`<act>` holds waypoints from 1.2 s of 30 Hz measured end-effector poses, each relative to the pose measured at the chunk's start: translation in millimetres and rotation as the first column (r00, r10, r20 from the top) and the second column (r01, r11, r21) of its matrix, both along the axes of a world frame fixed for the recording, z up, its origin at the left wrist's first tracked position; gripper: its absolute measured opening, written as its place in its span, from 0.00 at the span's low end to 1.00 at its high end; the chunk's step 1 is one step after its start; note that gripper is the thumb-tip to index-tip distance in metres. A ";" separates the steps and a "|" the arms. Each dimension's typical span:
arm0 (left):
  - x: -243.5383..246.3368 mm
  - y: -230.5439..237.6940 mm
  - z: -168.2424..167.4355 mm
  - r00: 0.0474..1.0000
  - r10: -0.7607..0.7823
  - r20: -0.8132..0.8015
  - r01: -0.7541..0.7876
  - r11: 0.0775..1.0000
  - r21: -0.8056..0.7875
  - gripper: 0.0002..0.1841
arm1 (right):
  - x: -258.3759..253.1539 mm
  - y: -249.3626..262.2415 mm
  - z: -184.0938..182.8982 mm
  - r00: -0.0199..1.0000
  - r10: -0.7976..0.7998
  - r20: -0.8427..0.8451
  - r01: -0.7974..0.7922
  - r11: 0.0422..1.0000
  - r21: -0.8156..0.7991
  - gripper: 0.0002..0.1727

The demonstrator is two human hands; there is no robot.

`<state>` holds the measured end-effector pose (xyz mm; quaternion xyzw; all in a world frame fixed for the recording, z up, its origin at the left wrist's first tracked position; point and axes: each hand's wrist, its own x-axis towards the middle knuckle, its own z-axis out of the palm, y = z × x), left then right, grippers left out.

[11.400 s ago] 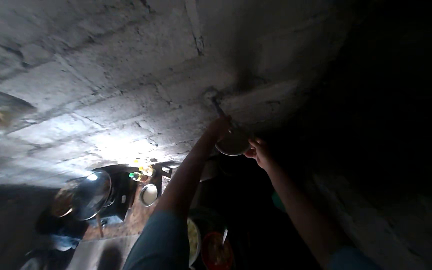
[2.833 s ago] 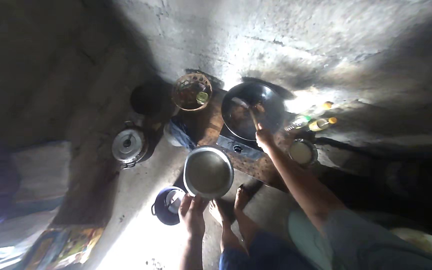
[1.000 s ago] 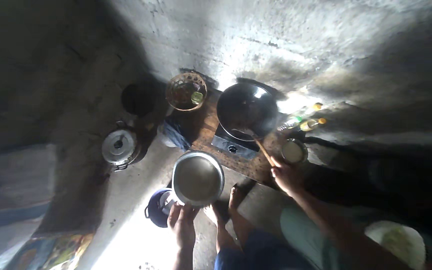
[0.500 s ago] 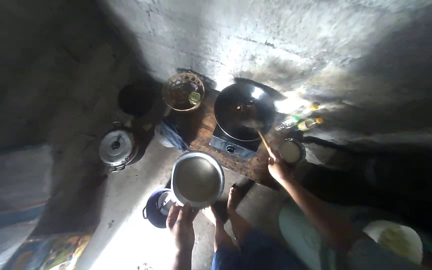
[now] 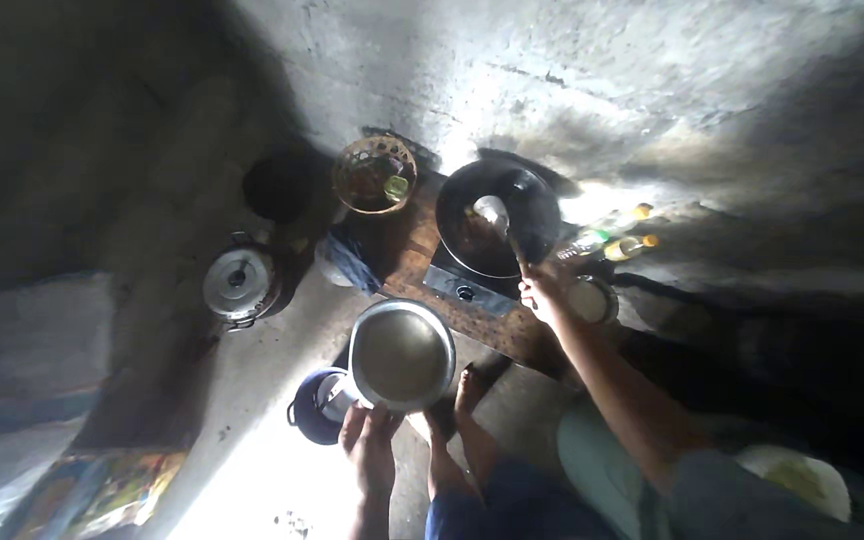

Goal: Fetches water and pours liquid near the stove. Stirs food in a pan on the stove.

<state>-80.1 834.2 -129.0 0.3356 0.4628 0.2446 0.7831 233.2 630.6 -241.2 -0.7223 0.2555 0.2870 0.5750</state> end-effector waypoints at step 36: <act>-7.7 9.4 1.6 0.999 0.041 -0.017 -0.041 0.999 -0.028 0.10 | 30.6 1.6 15.5 0.977 0.192 0.092 -0.157 0.943 -0.294 0.23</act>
